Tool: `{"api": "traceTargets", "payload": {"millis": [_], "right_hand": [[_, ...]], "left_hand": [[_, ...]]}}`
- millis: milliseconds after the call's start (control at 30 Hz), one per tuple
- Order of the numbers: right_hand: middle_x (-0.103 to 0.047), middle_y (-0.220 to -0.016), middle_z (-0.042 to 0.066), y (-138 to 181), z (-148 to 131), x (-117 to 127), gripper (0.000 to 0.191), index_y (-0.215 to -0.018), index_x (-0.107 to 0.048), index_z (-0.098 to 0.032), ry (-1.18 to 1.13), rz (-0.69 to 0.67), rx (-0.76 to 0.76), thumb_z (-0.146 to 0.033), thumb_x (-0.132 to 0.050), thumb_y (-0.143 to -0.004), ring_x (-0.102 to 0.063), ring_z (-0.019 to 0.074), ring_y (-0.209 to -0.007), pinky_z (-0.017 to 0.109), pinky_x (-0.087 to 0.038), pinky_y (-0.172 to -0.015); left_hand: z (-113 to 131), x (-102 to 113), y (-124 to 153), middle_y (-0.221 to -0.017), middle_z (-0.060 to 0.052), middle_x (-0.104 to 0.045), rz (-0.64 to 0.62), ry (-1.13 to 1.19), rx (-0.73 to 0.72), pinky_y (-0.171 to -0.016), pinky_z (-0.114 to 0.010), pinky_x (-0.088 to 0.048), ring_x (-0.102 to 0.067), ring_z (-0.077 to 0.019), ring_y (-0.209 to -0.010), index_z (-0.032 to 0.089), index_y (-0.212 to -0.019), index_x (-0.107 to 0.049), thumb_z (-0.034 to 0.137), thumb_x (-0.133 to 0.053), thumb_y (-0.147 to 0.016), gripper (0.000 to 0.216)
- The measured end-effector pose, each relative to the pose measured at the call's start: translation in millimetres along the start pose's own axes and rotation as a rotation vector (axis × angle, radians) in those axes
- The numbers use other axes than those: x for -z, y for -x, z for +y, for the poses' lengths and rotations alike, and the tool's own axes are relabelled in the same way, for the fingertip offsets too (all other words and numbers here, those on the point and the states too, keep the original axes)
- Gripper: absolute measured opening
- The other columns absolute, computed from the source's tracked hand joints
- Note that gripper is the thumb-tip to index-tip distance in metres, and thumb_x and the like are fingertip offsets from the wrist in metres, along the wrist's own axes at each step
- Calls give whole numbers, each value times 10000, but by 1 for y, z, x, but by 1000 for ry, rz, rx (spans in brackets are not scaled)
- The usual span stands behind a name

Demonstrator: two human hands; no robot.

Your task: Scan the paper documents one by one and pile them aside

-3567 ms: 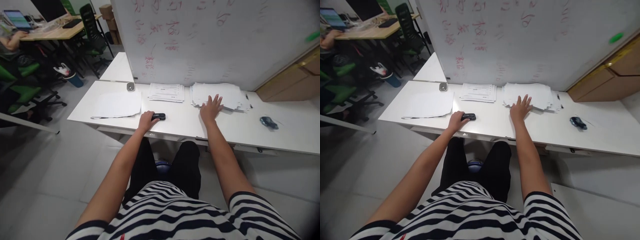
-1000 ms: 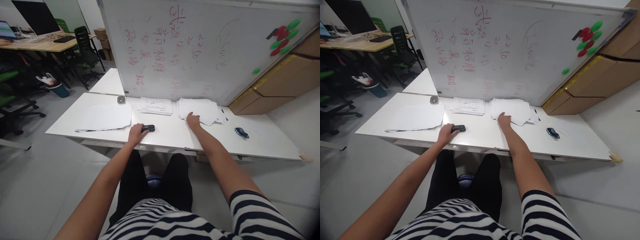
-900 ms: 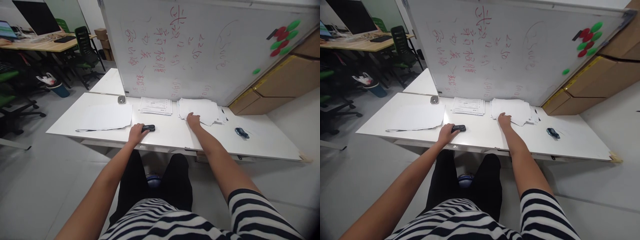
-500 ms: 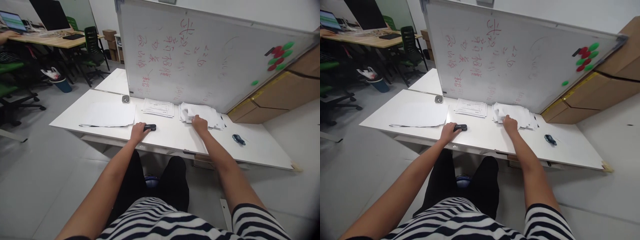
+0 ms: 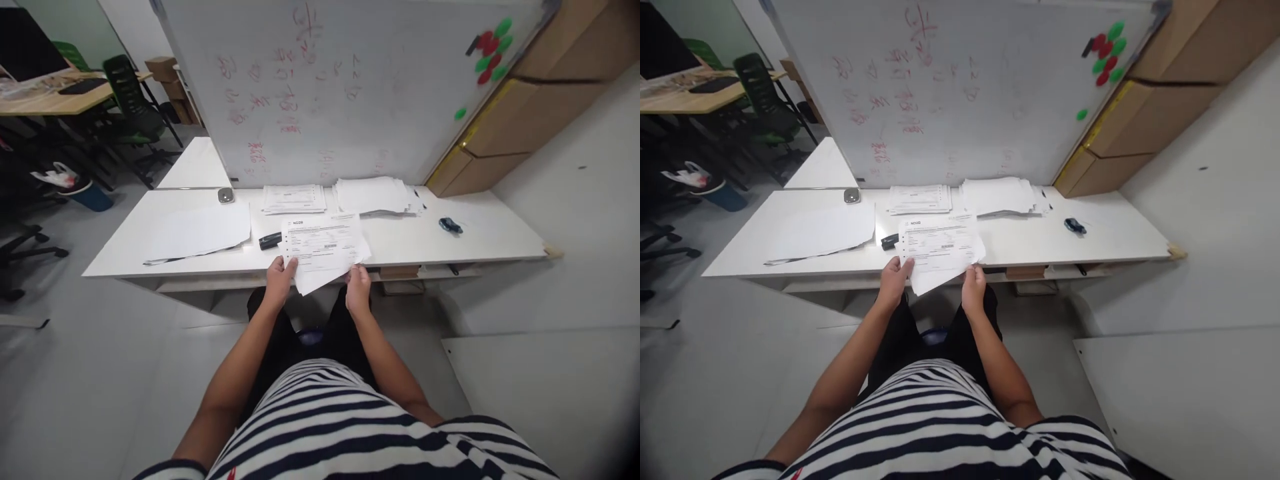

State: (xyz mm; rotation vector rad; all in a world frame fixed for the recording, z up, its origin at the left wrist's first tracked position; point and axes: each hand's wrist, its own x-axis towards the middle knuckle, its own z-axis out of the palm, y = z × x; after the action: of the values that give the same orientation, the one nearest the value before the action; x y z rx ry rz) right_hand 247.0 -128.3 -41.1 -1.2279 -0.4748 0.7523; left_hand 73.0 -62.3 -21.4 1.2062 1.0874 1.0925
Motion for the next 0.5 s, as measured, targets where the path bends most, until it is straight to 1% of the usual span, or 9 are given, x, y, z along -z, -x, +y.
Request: {"api": "traceTargets", "payload": {"millis": [67,133,200,267,333,400,433,500], "right_hand": [[-643,-793,-1,12,6,6,294,-877,-558,-211,-40,-49,-66,-490,-534,-787,-610,142,-727,267,-507,-707],[-655,-778,-3,21,9,12,312,-879,-564,-217,-53,-134,-119,-512,-558,-780,-627,148,-721,285,-521,-725],[-680,-823,4,29,11,16,330,-913,-576,-214,-41,-197,-151,-500,-617,-755,-642,155,-758,299,-527,-754],[-702,-917,19,35,15,18,363,-962,-589,-203,-23,-188,-166,-457,-683,-720,-650,167,-843,309,-525,-788],[-706,-1007,40,39,20,18,400,-1008,-601,-190,-22,-147,-191,-419,-716,-700,-644,184,-943,323,-522,-823],[-712,-1018,51,40,24,19,412,-1015,-614,-179,-47,-122,-252,-398,-732,-687,-647,201,-970,340,-531,-828],[-718,-998,52,40,25,20,410,-1005,-620,-174,-68,-130,-295,-389,-742,-678,-659,206,-947,348,-540,-818],[-730,-940,52,39,27,24,405,-982,-627,-164,-124,-189,-395,-375,-763,-665,-683,210,-863,369,-558,-790]], "left_hand": [[-3,3,6,-928,-73,-691,11,-1,26,-703,-291,-488,-622,-173,-791,168,-942,-617,538,-648,-745,420],[-9,8,5,-853,-54,-686,40,-67,28,-679,-276,-469,-601,-164,-752,164,-847,-628,526,-647,-742,377],[-16,12,2,-745,-27,-655,82,-175,-3,-655,-264,-442,-571,-157,-711,168,-742,-618,518,-613,-769,351],[-23,13,0,-602,-2,-572,97,-290,-27,-609,-258,-406,-524,-151,-639,176,-619,-565,514,-567,-803,385],[-29,14,-1,-512,12,-481,65,-388,-28,-572,-260,-372,-478,-145,-575,186,-539,-500,510,-535,-826,435],[-35,14,0,-493,12,-456,27,-468,-18,-568,-266,-361,-467,-148,-556,189,-519,-483,508,-526,-832,450],[-37,15,1,-507,6,-475,17,-496,-11,-578,-270,-365,-479,-153,-568,187,-529,-496,509,-529,-830,442],[-42,17,2,-586,-14,-552,14,-515,4,-615,-279,-388,-523,-167,-627,178,-594,-549,511,-553,-814,399]]}}
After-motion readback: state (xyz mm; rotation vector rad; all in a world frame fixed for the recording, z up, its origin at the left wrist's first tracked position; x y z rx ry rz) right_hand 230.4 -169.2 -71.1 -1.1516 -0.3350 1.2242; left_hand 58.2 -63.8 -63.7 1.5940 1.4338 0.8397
